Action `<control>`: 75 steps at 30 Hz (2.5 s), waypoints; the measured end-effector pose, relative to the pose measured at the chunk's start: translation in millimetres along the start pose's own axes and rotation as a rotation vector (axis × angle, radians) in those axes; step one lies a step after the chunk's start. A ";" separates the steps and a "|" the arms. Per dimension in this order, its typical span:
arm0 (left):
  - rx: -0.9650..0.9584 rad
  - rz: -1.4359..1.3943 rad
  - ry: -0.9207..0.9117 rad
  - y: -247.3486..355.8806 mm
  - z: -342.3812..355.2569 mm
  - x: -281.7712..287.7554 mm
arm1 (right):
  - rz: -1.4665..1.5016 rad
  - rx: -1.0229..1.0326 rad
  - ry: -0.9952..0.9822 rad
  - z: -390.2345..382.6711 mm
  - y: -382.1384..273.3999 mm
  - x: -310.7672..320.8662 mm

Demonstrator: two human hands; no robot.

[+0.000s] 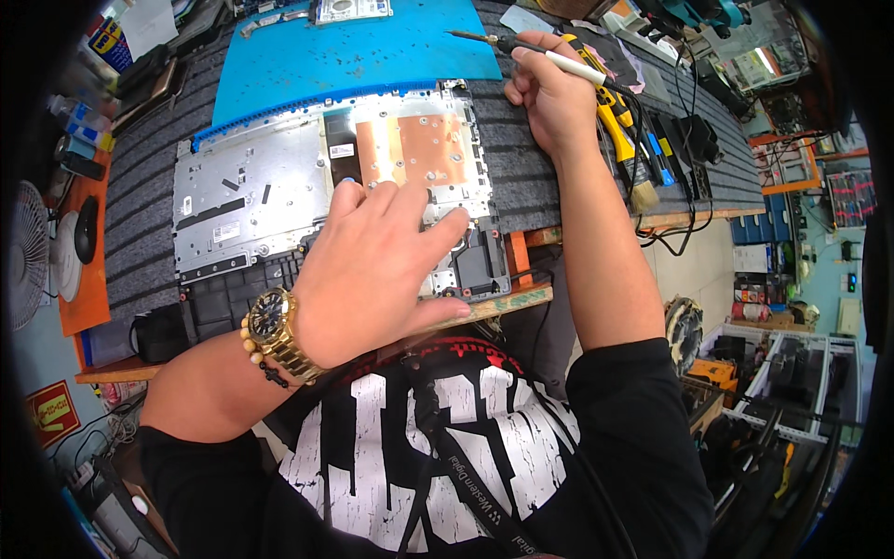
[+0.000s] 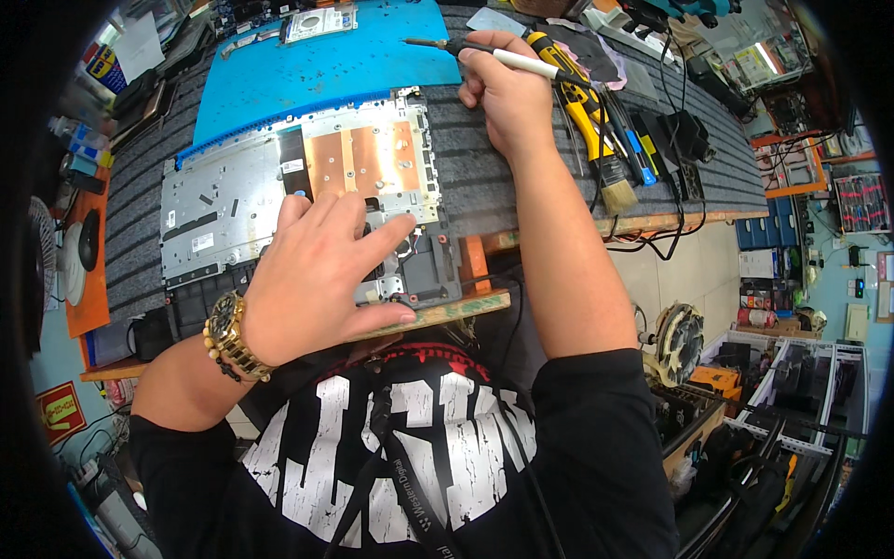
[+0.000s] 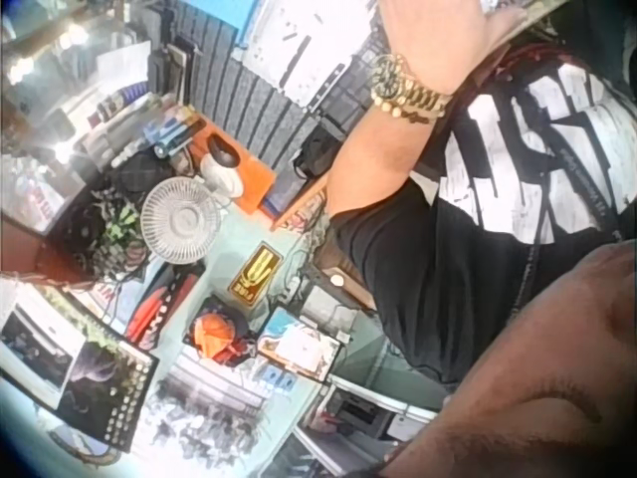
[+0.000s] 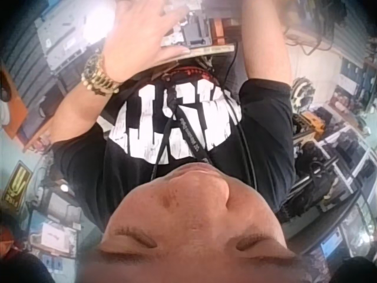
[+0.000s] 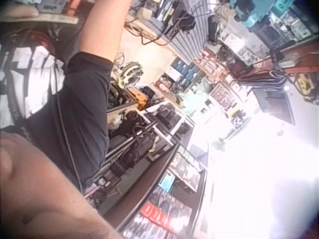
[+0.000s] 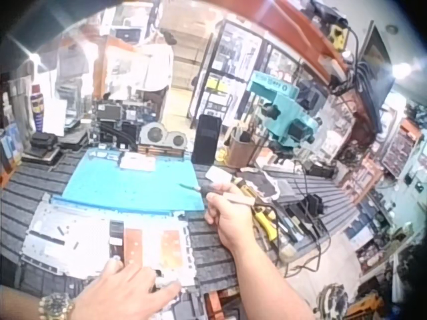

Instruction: The person aligns a metal frame onto a laptop component, presses it down by hand, and uses a soldering iron to melt several plastic points along the edges to secure the parts together.

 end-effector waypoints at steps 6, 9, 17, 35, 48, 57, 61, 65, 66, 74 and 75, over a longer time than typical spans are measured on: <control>-0.004 0.000 0.005 -1.0 -0.2 -2.4 | -0.066 0.036 0.054 1.4 2.5 1.4; 0.003 0.006 -0.012 -0.7 -0.1 -4.0 | -0.216 0.102 0.072 3.0 4.5 -0.6; 0.020 0.034 -0.036 2.8 -0.2 -2.7 | -0.375 0.096 0.074 5.5 5.0 -6.9; 0.032 0.049 -0.056 4.6 0.7 -1.2 | -0.393 0.000 0.127 18.3 3.0 -17.1; 0.024 0.051 -0.039 3.9 -1.0 -2.1 | -0.431 0.034 0.118 23.8 6.8 -19.1; 0.009 0.043 -0.013 2.9 -2.5 -3.3 | -0.464 0.006 0.097 21.9 3.1 -19.8; -0.002 -0.001 0.009 1.2 -2.9 -4.9 | -0.277 0.025 0.109 20.7 1.1 -12.8; -0.013 -0.001 0.019 -0.8 -2.9 -5.2 | -0.041 0.027 0.108 1.8 -10.1 9.2; -0.015 -0.007 0.022 -0.7 -3.0 -5.1 | -0.006 0.015 0.084 -7.6 -14.2 15.7; -0.014 -0.001 0.018 -1.1 -3.3 -5.8 | 0.051 -0.066 -0.045 -113.5 -35.7 47.6; -0.021 -0.020 0.029 -1.6 -3.1 -6.0 | 0.032 -0.074 -0.041 -123.3 -35.4 48.6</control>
Point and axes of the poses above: each hand's wrist, its own z-axis towards the middle knuckle, its own x-axis out of the back of the hand, y = z × x, the point moved 3 cm from there along z, towards the middle knuckle, and after that the axes turned 12 degrees about -z, right-handed, at the moved point
